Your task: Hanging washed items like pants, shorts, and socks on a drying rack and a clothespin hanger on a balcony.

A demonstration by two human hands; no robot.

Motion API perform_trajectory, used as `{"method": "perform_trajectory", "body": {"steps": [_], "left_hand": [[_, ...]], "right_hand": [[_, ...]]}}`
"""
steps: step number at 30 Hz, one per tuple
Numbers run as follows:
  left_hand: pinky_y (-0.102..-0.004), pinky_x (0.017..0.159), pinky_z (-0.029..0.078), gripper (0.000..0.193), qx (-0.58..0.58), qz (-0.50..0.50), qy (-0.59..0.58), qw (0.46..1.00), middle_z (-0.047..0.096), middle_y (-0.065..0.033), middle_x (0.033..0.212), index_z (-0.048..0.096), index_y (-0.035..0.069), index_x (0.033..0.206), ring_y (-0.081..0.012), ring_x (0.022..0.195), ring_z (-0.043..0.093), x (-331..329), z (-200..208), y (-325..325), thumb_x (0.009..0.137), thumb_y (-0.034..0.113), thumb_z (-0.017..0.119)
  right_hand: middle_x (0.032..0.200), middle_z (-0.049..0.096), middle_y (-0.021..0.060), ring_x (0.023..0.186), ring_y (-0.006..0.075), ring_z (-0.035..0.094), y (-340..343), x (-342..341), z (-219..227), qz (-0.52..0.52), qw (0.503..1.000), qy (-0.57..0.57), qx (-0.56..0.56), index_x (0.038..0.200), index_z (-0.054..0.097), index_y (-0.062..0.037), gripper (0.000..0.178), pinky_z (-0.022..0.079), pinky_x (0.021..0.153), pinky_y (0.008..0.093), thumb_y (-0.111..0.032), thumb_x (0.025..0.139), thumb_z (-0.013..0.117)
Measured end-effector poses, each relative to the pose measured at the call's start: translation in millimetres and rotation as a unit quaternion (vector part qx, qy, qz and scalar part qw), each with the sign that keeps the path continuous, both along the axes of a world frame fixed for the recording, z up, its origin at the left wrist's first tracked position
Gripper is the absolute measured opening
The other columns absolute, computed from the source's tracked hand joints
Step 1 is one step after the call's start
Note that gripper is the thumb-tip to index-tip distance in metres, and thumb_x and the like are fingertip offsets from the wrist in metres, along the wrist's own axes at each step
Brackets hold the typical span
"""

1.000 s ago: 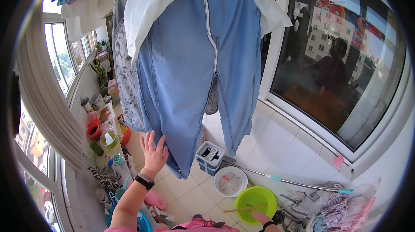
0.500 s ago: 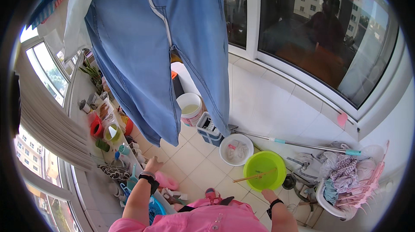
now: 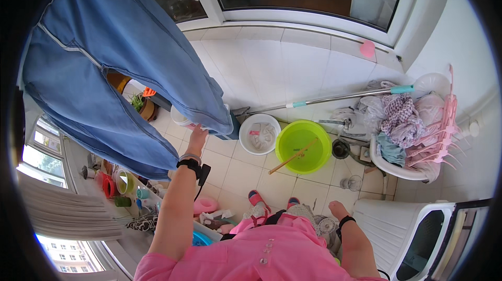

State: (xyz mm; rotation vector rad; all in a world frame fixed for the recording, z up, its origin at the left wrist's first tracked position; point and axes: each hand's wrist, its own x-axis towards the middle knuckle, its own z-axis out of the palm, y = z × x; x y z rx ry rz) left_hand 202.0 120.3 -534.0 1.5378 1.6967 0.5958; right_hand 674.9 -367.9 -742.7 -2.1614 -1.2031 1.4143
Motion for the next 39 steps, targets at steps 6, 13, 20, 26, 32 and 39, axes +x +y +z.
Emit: {"method": "perform_trajectory", "body": {"steps": [6,13,20,26,32,39], "left_hand": [[-0.0334,0.079,0.049,0.048,-0.255,-0.080,-0.034,0.963,0.057,-0.0084,0.110,0.047,0.005,0.130,-0.0194,0.097,0.058,70,-17,-85,0.087,0.025,0.057],[-0.0325,0.081,0.047,0.046,-0.284,-0.390,0.162,0.861,0.063,-0.0129,0.103,0.055,-0.001,0.122,-0.0203,0.093,0.060,1,-121,-155,0.083,0.024,0.058],[-0.0295,0.068,0.049,0.039,-0.378,-0.426,0.191,0.799,0.065,-0.0089,0.099,0.058,0.001,0.118,-0.0166,0.083,0.062,12,-160,-124,0.084,0.019,0.058],[-0.0308,0.067,0.048,0.032,-0.285,-0.457,0.134,0.831,0.063,-0.0075,0.080,0.062,-0.001,0.109,-0.0175,0.073,0.059,81,-180,-53,0.083,0.016,0.055],[-0.0243,0.052,0.041,0.023,-0.261,-0.502,0.121,0.816,0.059,-0.0047,0.073,0.065,0.002,0.100,-0.0119,0.061,0.053,176,-201,-39,0.085,0.013,0.051],[-0.0278,0.064,0.046,0.023,-0.158,-0.703,0.091,0.687,0.061,-0.0066,0.080,0.062,0.001,0.101,-0.0156,0.070,0.057,295,-162,-158,0.083,0.013,0.056]], "right_hand": [[0.079,0.061,0.0021,0.074,0.0147,0.053,-131,-13,-21,-0.315,0.948,0.032,-0.022,0.093,0.065,-0.0033,0.023,0.044,0.065,0.0330,-0.023,0.085,0.058],[0.068,0.049,-0.0039,0.061,0.0082,0.044,-186,-69,47,-0.552,0.829,0.045,-0.074,0.078,0.056,-0.0065,0.020,0.034,0.054,0.0255,-0.023,0.088,0.054],[0.087,0.061,0.0016,0.079,0.0129,0.057,-214,-190,75,-0.707,0.702,0.073,-0.045,0.110,0.061,-0.0006,0.034,0.045,0.068,0.0274,-0.026,0.089,0.054],[0.086,0.059,0.0006,0.078,0.0117,0.054,-214,-305,76,-0.732,0.675,0.071,-0.064,0.110,0.059,-0.0023,0.032,0.042,0.064,0.0261,-0.026,0.089,0.055],[0.093,0.061,0.0017,0.083,0.0131,0.056,-191,-336,114,-0.782,0.618,0.078,-0.036,0.113,0.060,-0.0016,0.034,0.044,0.073,0.0286,-0.025,0.089,0.055],[0.096,0.067,0.0083,0.093,0.0181,0.061,-229,-345,113,-0.810,0.584,0.039,-0.029,0.110,0.063,-0.0011,0.035,0.047,0.084,0.0301,-0.025,0.086,0.058]]}}
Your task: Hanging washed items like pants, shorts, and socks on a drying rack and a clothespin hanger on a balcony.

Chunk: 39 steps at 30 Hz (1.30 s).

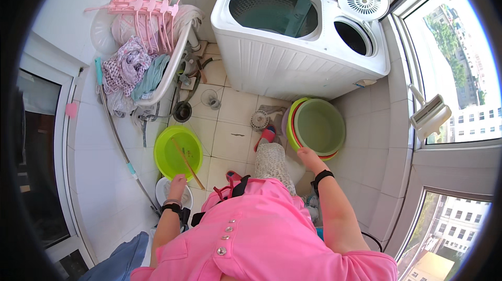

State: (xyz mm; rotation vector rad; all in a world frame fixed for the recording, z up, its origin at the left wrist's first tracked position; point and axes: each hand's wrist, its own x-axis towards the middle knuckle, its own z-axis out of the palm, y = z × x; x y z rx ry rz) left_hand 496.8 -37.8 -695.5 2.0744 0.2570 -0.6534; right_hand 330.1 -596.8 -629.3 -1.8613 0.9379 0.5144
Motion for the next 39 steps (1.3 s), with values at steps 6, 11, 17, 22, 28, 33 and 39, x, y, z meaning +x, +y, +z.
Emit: {"method": "perform_trajectory", "body": {"steps": [6,11,17,22,28,33,39], "left_hand": [[-0.0354,0.085,0.048,0.027,0.091,-0.189,-0.019,0.978,0.066,-0.0171,0.095,0.062,0.001,0.107,-0.0299,0.092,0.063,86,35,-123,0.086,0.018,0.056],[-0.0388,0.097,0.041,0.045,0.116,-0.336,-0.115,0.927,0.049,-0.0225,0.129,0.049,0.002,0.125,-0.0375,0.117,0.049,150,66,-220,0.082,0.011,0.059],[-0.0481,0.105,0.031,0.070,0.144,-0.342,-0.403,0.837,0.026,-0.0192,0.147,0.034,0.008,0.140,-0.0392,0.131,0.031,219,183,-378,0.077,0.009,0.065],[-0.0462,0.107,0.029,0.070,0.106,-0.377,-0.430,0.814,0.023,-0.0167,0.149,0.033,0.009,0.142,-0.0376,0.133,0.029,270,197,-436,0.078,0.010,0.063],[-0.0490,0.108,0.027,0.070,0.126,-0.376,-0.472,0.788,0.019,-0.0179,0.150,0.031,0.009,0.142,-0.0385,0.135,0.026,272,179,-435,0.079,0.010,0.062],[-0.0504,0.110,0.023,0.073,0.170,-0.375,-0.507,0.757,0.023,-0.0167,0.150,0.030,0.008,0.143,-0.0388,0.137,0.024,289,177,-426,0.077,0.010,0.062],[-0.0502,0.111,0.022,0.076,0.168,-0.378,-0.538,0.734,0.027,-0.0150,0.149,0.028,0.010,0.144,-0.0353,0.138,0.025,319,179,-422,0.077,0.009,0.063]], "right_hand": [[0.099,0.066,0.0148,0.091,0.0264,0.063,-57,52,24,-0.109,0.970,-0.193,-0.097,0.105,0.061,0.0002,0.025,0.048,0.080,0.0342,-0.017,0.087,0.059],[0.124,0.052,0.0157,0.115,0.0336,0.049,-129,148,120,-0.079,0.825,-0.323,-0.457,0.111,0.058,-0.0062,0.024,0.039,0.097,0.0428,-0.009,0.087,0.057],[0.146,0.032,0.0170,0.138,0.0339,0.024,-218,215,140,-0.050,0.776,-0.246,-0.578,0.134,0.043,-0.0069,0.043,0.016,0.113,0.0497,-0.026,0.096,0.048],[0.145,0.034,0.0189,0.138,0.0362,0.023,-242,224,108,-0.019,0.773,-0.195,-0.604,0.132,0.049,-0.0062,0.049,0.014,0.112,0.0507,-0.040,0.097,0.041],[0.145,0.035,0.0198,0.138,0.0368,0.024,-244,227,101,-0.016,0.776,-0.168,-0.607,0.133,0.048,-0.0080,0.049,0.015,0.112,0.0504,-0.041,0.097,0.040],[0.147,0.030,0.0210,0.139,0.0378,0.021,-251,227,98,-0.008,0.783,-0.128,-0.608,0.138,0.043,-0.0102,0.057,0.013,0.113,0.0506,-0.049,0.098,0.033],[0.150,0.025,0.0199,0.141,0.0364,0.017,-262,229,98,-0.003,0.814,-0.090,-0.574,0.141,0.038,-0.0151,0.062,0.011,0.113,0.0494,-0.056,0.095,0.031]]}}
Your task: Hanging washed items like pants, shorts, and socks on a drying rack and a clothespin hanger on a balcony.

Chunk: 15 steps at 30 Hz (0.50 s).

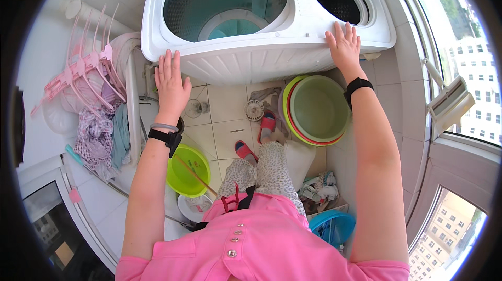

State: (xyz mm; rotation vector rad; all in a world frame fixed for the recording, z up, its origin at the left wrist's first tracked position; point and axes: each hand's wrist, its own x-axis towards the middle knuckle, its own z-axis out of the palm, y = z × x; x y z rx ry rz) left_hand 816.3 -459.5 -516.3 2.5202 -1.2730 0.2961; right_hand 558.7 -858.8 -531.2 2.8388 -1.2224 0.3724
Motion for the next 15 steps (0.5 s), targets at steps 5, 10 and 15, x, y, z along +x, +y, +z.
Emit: {"method": "perform_trajectory", "body": {"steps": [5,10,15], "left_hand": [[-0.0507,0.109,0.026,0.071,-0.078,-0.006,0.007,0.997,0.028,-0.0161,0.147,0.032,0.009,0.141,-0.0353,0.136,0.027,-17,-16,5,0.077,0.008,0.062],[-0.0507,0.108,0.026,0.054,0.046,-0.088,0.126,0.987,0.035,-0.0175,0.140,0.048,0.007,0.127,-0.0355,0.131,0.033,-68,-118,45,0.075,0.007,0.061],[-0.0484,0.101,0.035,0.048,0.238,-0.014,0.364,0.900,0.047,-0.0185,0.133,0.052,0.006,0.122,-0.0331,0.126,0.042,-106,-261,79,0.076,0.017,0.063]], "right_hand": [[0.149,0.025,0.0197,0.141,0.0361,0.016,-1,-4,-3,-0.011,1.000,0.011,0.012,0.141,0.039,-0.0170,0.061,0.009,0.113,0.0489,-0.056,0.095,0.031],[0.149,0.025,0.0194,0.141,0.0359,0.016,5,-1,-5,-0.009,1.000,-0.013,0.001,0.141,0.040,-0.0166,0.061,0.008,0.114,0.0481,-0.057,0.095,0.031],[0.149,0.025,0.0185,0.142,0.0346,0.014,13,1,-9,0.021,0.995,-0.091,-0.036,0.141,0.039,-0.0147,0.064,0.007,0.114,0.0466,-0.058,0.096,0.027]]}}
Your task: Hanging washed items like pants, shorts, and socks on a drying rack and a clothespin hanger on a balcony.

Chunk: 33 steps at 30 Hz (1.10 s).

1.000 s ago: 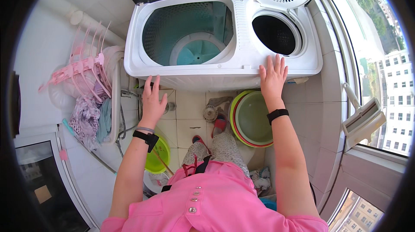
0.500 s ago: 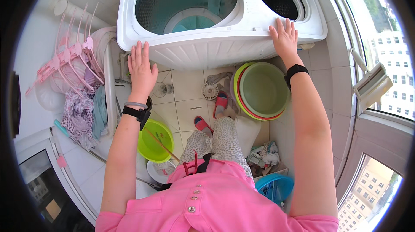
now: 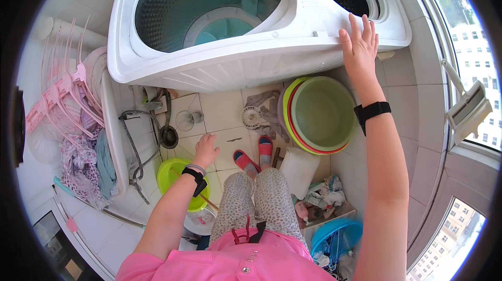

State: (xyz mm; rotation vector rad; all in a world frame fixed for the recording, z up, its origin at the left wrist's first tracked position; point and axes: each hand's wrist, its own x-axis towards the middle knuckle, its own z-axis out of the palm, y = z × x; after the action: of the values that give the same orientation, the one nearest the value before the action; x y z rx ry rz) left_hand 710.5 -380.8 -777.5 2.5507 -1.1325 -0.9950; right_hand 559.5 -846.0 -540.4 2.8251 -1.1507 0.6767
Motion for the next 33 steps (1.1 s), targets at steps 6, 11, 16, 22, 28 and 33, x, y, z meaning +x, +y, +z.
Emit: {"method": "perform_trajectory", "body": {"steps": [6,11,16,22,28,33], "left_hand": [[-0.0396,0.083,0.049,0.032,0.044,0.189,0.228,0.954,0.066,-0.0197,0.100,0.059,0.005,0.113,-0.0339,0.093,0.063,-37,-163,6,0.085,0.020,0.053],[-0.0393,0.083,0.049,0.031,0.060,0.174,0.223,0.957,0.067,-0.0186,0.098,0.060,0.005,0.111,-0.0328,0.094,0.063,-58,-256,-21,0.084,0.019,0.053],[-0.0404,0.086,0.048,0.036,0.047,0.157,0.211,0.964,0.066,-0.0216,0.099,0.057,0.003,0.116,-0.0345,0.097,0.062,-86,-335,-33,0.083,0.019,0.053],[-0.0434,0.089,0.046,0.049,0.035,0.239,0.201,0.949,0.063,-0.0279,0.102,0.047,-0.003,0.126,-0.0398,0.101,0.060,-93,-403,-73,0.083,0.019,0.053],[-0.0279,0.049,0.047,0.038,-0.029,0.549,0.353,0.757,0.064,-0.0134,0.083,0.048,-0.003,0.125,-0.0175,0.067,0.063,-86,-455,-84,0.090,0.012,0.053],[-0.0266,0.054,0.048,0.024,0.002,0.473,0.376,0.797,0.063,-0.0113,0.087,0.053,0.002,0.111,-0.0154,0.065,0.059,-68,-453,-90,0.092,0.017,0.052]], "right_hand": [[0.147,0.030,0.0170,0.141,0.0335,0.017,-5,-12,-14,0.089,0.994,-0.033,-0.058,0.140,0.041,-0.0136,0.061,0.012,0.114,0.0462,-0.055,0.097,0.028],[0.146,0.034,0.0140,0.137,0.0259,0.030,0,-15,-27,0.108,0.982,-0.105,-0.115,0.137,0.044,-0.0074,0.045,0.022,0.113,0.0408,-0.032,0.100,0.039],[0.137,0.040,0.0226,0.130,0.0388,0.036,118,-25,-135,0.190,0.956,-0.221,-0.043,0.114,0.052,-0.0025,0.030,0.026,0.109,0.0488,-0.003,0.084,0.053],[0.121,0.055,0.0124,0.120,0.0347,0.048,226,-89,-307,0.216,0.899,-0.017,0.380,0.103,0.062,-0.0091,0.029,0.036,0.100,0.0499,-0.003,0.075,0.063],[0.109,0.060,0.0137,0.108,0.0330,0.054,262,-131,-365,0.179,0.819,0.015,0.545,0.104,0.061,-0.0064,0.021,0.041,0.095,0.0431,-0.005,0.083,0.059],[0.106,0.061,0.0142,0.103,0.0330,0.056,262,-125,-378,0.196,0.820,0.050,0.535,0.104,0.060,-0.0048,0.019,0.043,0.090,0.0422,-0.008,0.085,0.057]]}}
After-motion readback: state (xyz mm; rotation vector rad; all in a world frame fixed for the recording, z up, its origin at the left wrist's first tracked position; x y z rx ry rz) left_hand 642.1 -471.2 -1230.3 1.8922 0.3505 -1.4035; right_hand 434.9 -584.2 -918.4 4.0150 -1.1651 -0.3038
